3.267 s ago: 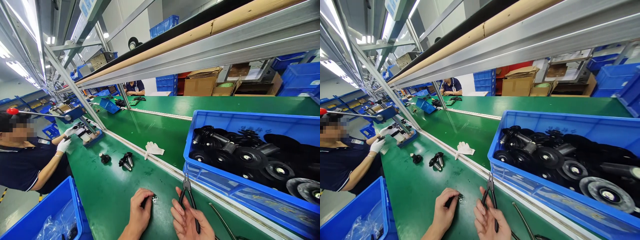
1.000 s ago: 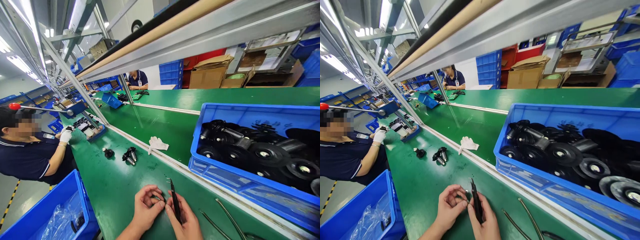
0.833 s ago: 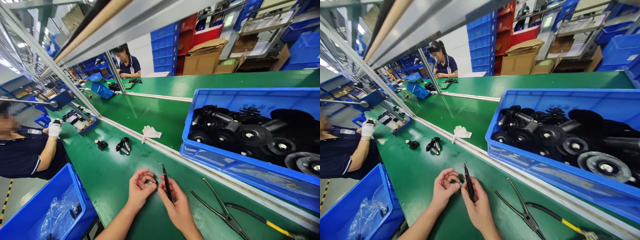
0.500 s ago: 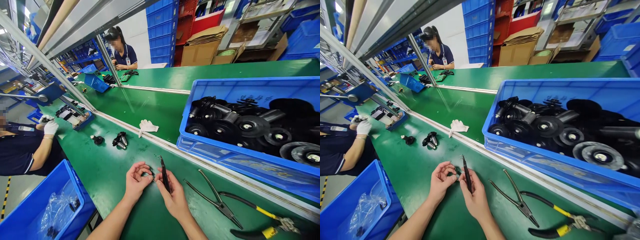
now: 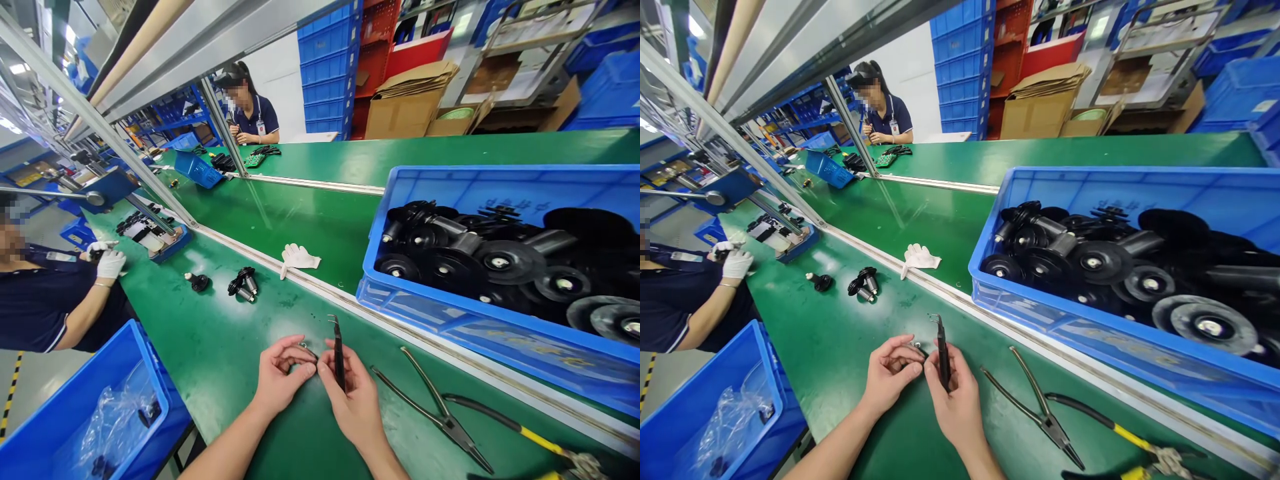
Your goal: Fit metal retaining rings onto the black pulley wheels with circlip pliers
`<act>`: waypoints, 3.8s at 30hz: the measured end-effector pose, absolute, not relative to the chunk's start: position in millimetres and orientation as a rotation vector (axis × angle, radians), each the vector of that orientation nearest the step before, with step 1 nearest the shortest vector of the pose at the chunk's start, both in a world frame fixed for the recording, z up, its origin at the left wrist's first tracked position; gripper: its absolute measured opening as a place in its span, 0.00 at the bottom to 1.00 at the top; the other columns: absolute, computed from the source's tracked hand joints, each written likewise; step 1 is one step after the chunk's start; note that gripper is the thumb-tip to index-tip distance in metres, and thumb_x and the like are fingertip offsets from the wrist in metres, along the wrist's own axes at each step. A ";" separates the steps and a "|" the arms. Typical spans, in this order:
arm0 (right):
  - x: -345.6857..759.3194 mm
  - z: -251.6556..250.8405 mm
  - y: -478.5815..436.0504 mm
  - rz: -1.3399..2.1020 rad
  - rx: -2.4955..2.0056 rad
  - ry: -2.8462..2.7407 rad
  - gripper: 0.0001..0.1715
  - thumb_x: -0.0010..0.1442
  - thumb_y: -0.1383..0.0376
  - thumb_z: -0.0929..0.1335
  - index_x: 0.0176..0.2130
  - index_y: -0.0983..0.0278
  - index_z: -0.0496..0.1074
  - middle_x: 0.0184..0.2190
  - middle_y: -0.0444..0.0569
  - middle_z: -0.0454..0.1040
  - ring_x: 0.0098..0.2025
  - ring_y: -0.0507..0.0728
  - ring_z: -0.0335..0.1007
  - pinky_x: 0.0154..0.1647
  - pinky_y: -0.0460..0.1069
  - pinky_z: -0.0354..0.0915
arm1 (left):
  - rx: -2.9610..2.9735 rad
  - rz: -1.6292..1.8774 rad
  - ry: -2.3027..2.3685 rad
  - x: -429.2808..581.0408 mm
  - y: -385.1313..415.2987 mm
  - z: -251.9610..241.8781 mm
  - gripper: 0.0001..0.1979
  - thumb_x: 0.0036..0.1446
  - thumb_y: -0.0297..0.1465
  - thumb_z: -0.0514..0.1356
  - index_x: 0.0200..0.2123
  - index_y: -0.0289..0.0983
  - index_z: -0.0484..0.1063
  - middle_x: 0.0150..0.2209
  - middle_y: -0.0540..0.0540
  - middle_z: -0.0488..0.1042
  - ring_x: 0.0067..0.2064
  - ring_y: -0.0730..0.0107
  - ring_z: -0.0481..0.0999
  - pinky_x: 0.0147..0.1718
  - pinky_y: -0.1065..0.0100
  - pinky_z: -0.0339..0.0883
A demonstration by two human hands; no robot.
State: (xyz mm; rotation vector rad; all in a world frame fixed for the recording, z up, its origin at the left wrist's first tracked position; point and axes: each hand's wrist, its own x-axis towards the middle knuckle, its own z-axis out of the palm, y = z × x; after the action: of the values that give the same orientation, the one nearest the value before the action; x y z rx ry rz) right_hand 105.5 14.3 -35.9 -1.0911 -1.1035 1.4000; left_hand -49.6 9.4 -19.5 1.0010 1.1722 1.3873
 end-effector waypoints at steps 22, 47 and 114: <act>110.2 -47.1 20.0 0.396 -1.103 -1.869 0.27 0.69 0.56 0.70 0.65 0.55 0.69 0.46 0.55 0.77 0.45 0.60 0.78 0.42 0.49 0.75 | 0.506 1.613 1.193 -91.3 37.4 -18.1 0.26 0.42 0.31 0.79 0.44 0.35 0.76 0.21 0.54 0.74 0.23 0.78 0.65 0.21 0.76 0.54; 111.9 -49.9 19.2 0.423 -1.093 -1.919 0.27 0.70 0.55 0.69 0.65 0.51 0.70 0.44 0.54 0.78 0.43 0.61 0.79 0.39 0.50 0.75 | 0.466 1.612 1.186 -86.8 34.6 -13.0 0.24 0.40 0.32 0.78 0.40 0.36 0.75 0.17 0.59 0.66 0.21 0.79 0.60 0.21 0.75 0.51; 106.2 -53.8 25.7 0.666 -1.191 -1.518 0.32 0.70 0.44 0.64 0.67 0.51 0.67 0.38 0.50 0.71 0.39 0.57 0.74 0.41 0.51 0.70 | 1.860 0.632 2.678 -313.8 102.0 58.5 0.28 0.60 0.25 0.61 0.64 0.32 0.68 0.58 0.30 0.75 0.60 0.43 0.74 0.60 0.44 0.67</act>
State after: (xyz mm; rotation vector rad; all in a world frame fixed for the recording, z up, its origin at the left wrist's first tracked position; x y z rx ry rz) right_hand 106.2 25.7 -53.8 -1.1909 -1.5183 0.6665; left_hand -313.8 102.0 58.5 1.8597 2.6779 0.6321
